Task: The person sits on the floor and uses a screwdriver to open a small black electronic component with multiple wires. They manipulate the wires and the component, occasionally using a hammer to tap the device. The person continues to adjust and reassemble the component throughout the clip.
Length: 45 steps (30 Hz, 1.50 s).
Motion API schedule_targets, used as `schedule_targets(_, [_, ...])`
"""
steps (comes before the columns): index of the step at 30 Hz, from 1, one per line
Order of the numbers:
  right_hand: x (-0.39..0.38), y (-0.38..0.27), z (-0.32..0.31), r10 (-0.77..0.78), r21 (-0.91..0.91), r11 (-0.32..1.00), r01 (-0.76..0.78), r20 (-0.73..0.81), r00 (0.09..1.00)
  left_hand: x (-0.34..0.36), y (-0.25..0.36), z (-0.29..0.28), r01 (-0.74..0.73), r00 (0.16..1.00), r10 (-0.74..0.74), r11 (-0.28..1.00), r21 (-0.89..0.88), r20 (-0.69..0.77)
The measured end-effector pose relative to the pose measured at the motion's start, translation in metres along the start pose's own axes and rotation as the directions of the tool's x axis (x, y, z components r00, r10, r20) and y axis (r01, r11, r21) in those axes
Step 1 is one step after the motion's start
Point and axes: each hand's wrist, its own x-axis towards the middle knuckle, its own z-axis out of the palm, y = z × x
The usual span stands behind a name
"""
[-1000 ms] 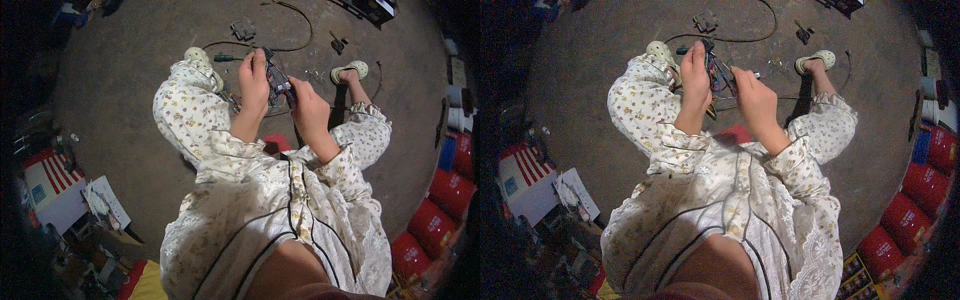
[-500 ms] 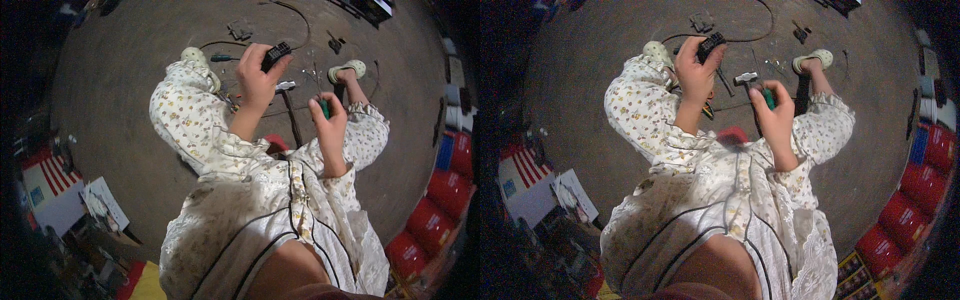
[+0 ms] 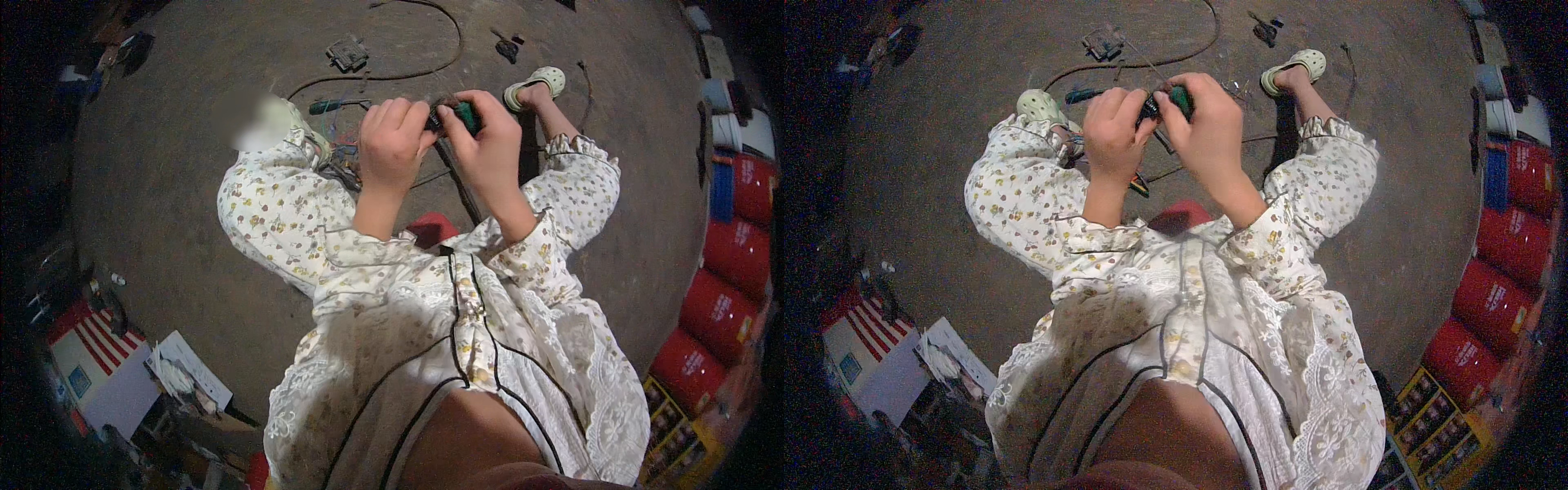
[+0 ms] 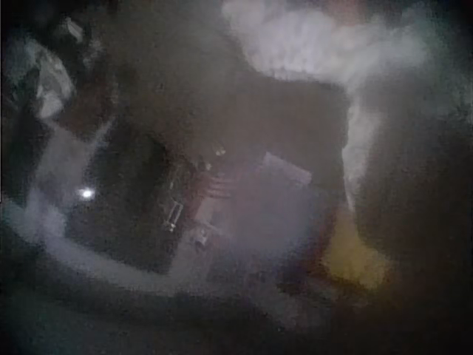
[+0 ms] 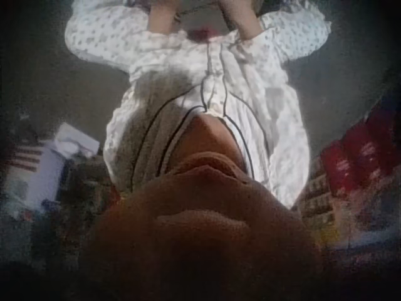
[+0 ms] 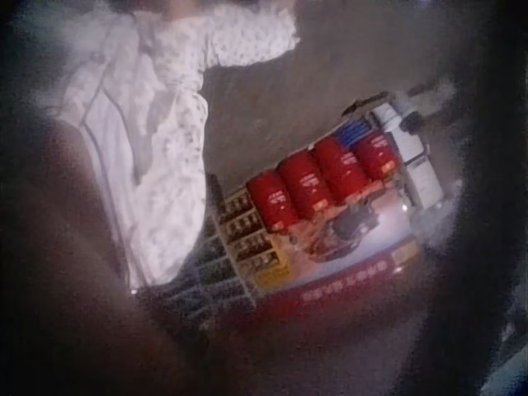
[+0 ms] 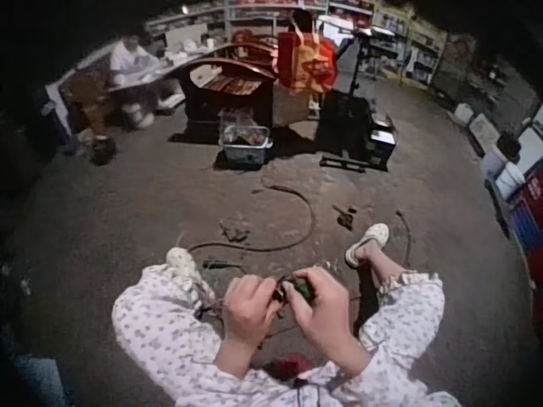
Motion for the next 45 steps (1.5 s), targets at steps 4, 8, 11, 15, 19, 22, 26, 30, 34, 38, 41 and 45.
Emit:
schedule_targets(4, [0.01, 0.015, -0.009, -0.063, -0.156, 0.987, 0.047, -0.099, 0.993, -0.004, 0.004, 0.01, 0.012, 0.951, -0.06, 0.987, 0.161, 0.302])
schedule_targets(8, [0.05, 0.044, -0.053, 0.033, -0.099, 0.993, -0.071, -0.337, 0.941, -0.032, -0.015, 0.035, 0.146, 0.885, -0.216, 0.97, 0.195, 0.412])
schedule_targets(11, [0.07, 0.067, -0.092, 0.153, -0.115, 0.975, -0.188, -0.262, 0.953, -0.03, -0.022, 0.041, 0.286, 0.909, -0.299, 0.954, 0.086, 0.29])
schedule_targets(15, [0.063, 0.183, -0.081, 0.284, -0.448, 0.852, -0.27, -0.038, 0.958, -0.019, -0.027, 0.037, 0.648, 0.738, -0.594, 0.757, -0.09, 0.319])
schedule_targets(19, [0.038, 0.28, -0.043, 0.477, -0.561, 0.746, -0.359, 0.074, 0.876, -0.029, -0.042, 0.048, 0.724, 0.687, -0.671, 0.597, -0.346, 0.279])
schedule_targets(22, [0.035, 0.302, -0.03, 0.52, -0.559, 0.7, -0.444, -0.027, 0.854, -0.021, -0.037, 0.039, 0.816, 0.509, -0.743, 0.255, -0.519, 0.434])
schedule_targets(26, [0.042, 0.279, -0.036, 0.445, -0.459, 0.792, -0.401, -0.015, 0.895, -0.021, -0.039, 0.033, 0.706, 0.391, -0.69, -0.2, -0.679, 0.61])
schedule_targets(30, [0.035, 0.166, -0.04, 0.396, -0.061, 0.918, -0.392, 0.095, 0.913, -0.022, -0.042, 0.031, 0.471, 0.324, -0.448, -0.688, -0.552, 0.833])
schedule_targets(34, [0.007, 0.066, -0.031, 0.228, 0.11, 0.963, -0.246, 0.154, 0.961, -0.006, -0.027, 0.016, 0.296, 0.381, -0.376, -0.816, -0.496, 0.845])
schedule_targets(38, [-0.007, 0.002, -0.025, 0.174, 0.079, 0.977, -0.2, 0.258, 0.95, -0.009, -0.037, 0.012, 0.25, 0.418, -0.376, -0.827, -0.503, 0.827])
schedule_targets(41, [-0.013, -0.008, -0.014, 0.023, 0.009, 1.0, -0.026, 0.282, 0.959, -0.013, -0.043, 0.009, 0.247, 0.416, -0.402, -0.814, -0.526, 0.816])
schedule_targets(45, [-0.015, -0.014, -0.008, -0.064, -0.079, 0.993, 0.091, 0.301, 0.952, -0.013, -0.041, 0.007, 0.238, 0.376, -0.448, -0.799, -0.552, 0.811])
